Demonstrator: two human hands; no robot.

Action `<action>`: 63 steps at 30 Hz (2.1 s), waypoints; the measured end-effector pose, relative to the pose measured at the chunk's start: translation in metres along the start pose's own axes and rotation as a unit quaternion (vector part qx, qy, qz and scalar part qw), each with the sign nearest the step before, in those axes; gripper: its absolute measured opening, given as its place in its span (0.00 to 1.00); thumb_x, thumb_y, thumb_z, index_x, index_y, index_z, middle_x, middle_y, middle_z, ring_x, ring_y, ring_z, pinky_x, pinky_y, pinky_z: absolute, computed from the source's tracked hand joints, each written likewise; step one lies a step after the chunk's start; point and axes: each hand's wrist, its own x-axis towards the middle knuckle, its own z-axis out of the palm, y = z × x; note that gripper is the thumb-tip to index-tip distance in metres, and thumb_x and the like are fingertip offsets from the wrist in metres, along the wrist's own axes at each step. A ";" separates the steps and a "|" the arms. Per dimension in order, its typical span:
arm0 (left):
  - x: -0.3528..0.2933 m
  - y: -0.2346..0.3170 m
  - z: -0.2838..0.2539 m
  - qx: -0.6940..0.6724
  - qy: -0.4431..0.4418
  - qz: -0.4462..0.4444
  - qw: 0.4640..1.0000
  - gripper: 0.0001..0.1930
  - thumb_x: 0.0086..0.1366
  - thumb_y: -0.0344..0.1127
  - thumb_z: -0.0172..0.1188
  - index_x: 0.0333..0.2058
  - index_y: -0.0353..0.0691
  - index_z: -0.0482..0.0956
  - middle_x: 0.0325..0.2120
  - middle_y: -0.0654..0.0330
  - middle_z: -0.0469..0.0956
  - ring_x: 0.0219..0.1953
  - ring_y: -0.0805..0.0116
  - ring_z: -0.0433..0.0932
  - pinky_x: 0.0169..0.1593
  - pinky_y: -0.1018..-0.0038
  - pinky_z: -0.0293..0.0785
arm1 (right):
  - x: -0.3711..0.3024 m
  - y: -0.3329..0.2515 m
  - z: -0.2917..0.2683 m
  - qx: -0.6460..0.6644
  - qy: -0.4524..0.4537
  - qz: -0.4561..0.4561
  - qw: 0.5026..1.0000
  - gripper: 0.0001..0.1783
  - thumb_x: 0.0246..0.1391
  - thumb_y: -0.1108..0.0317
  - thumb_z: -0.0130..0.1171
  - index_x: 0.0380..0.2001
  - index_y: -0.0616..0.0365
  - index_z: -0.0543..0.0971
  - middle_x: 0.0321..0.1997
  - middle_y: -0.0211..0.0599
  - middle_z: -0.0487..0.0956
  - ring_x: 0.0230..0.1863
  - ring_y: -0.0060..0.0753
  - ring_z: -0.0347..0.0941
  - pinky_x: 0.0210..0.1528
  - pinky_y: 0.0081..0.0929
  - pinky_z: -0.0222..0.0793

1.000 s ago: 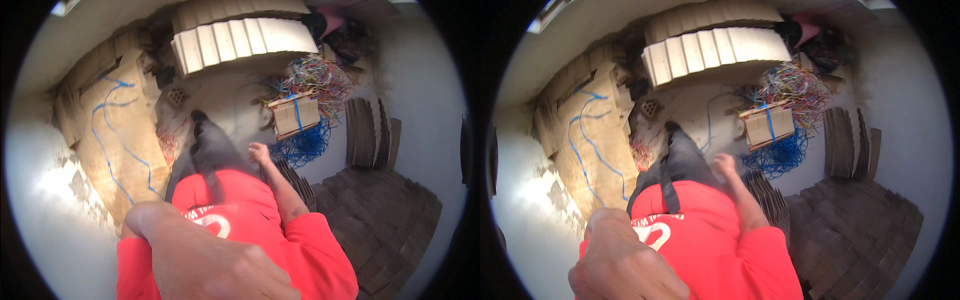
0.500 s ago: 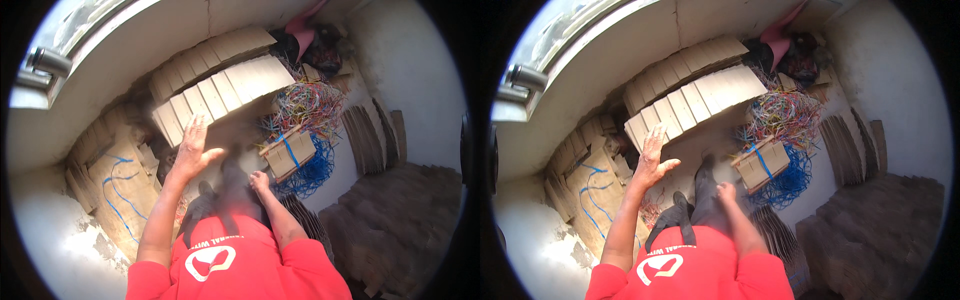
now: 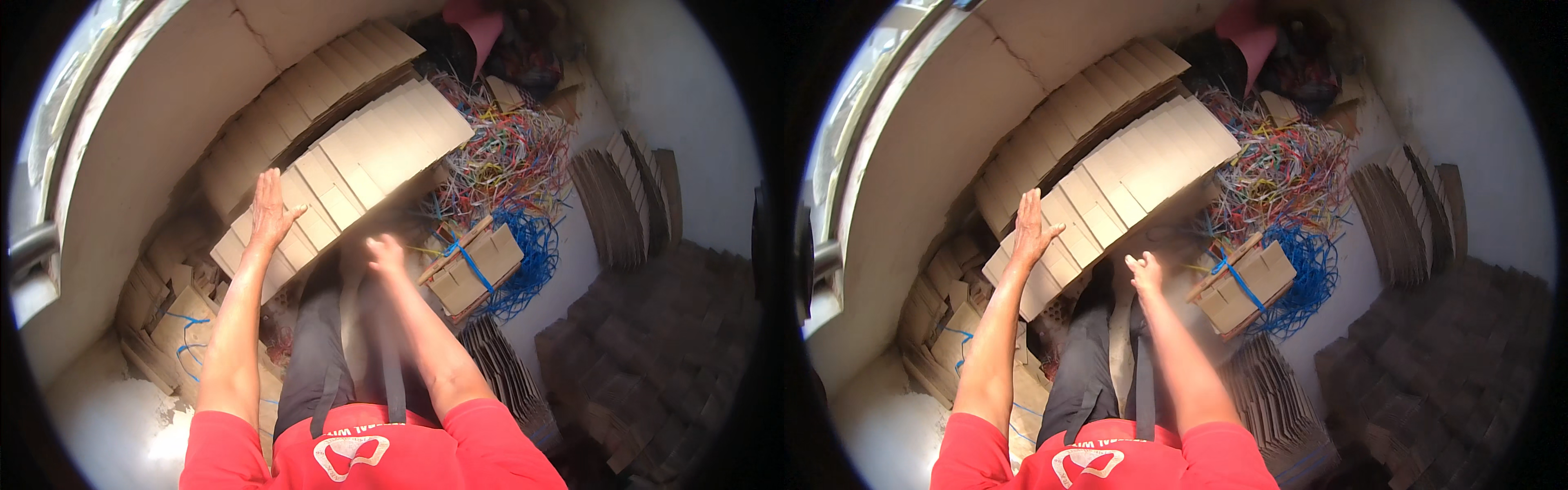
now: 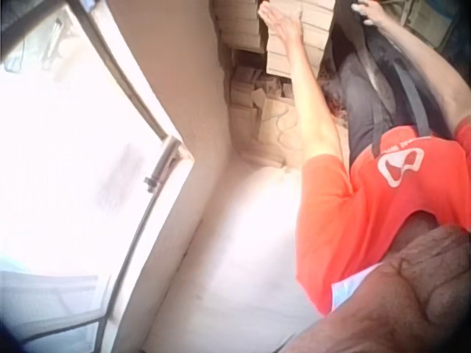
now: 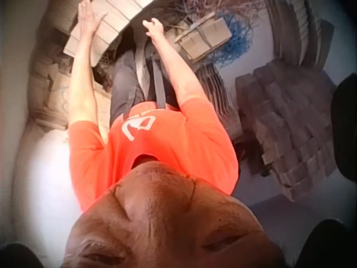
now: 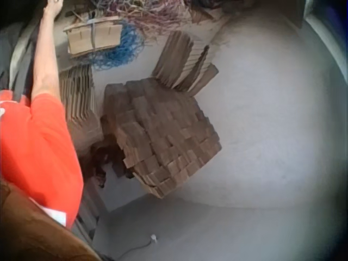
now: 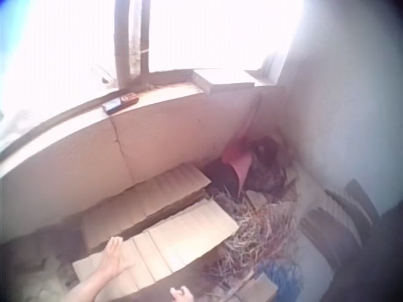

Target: The person gathers flat cardboard pieces, aligns them into a stack, and secures the bundle with blue plastic straps. The person ties the straps by hand to hold the stack together.

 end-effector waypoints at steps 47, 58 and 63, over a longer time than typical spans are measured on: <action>0.125 -0.087 0.103 -0.119 -0.192 -0.113 0.968 0.62 0.32 0.64 0.72 0.64 0.35 0.58 0.57 0.50 0.68 0.60 0.58 0.65 0.64 0.62 0.57 | 0.321 0.243 0.108 0.318 0.116 -0.092 0.937 0.38 0.61 0.41 0.44 0.67 0.53 0.59 0.70 0.38 0.60 0.65 0.37 0.59 0.62 0.40 0.54; 0.132 -0.109 0.102 -0.110 -0.170 -0.130 0.971 0.60 0.29 0.67 0.75 0.58 0.33 0.66 0.48 0.57 0.72 0.52 0.63 0.69 0.58 0.68 0.63 | 0.345 0.219 0.094 0.526 0.014 0.006 0.850 0.34 0.64 0.43 0.38 0.63 0.55 0.63 0.63 0.36 0.67 0.62 0.36 0.62 0.62 0.37 0.54; 0.132 -0.112 0.104 -0.106 -0.144 -0.115 0.977 0.60 0.29 0.71 0.74 0.57 0.33 0.67 0.49 0.57 0.72 0.53 0.63 0.69 0.60 0.67 0.61 | 0.353 0.238 0.105 0.582 0.005 -0.025 0.813 0.35 0.64 0.39 0.36 0.62 0.54 0.65 0.62 0.34 0.68 0.60 0.36 0.63 0.60 0.35 0.57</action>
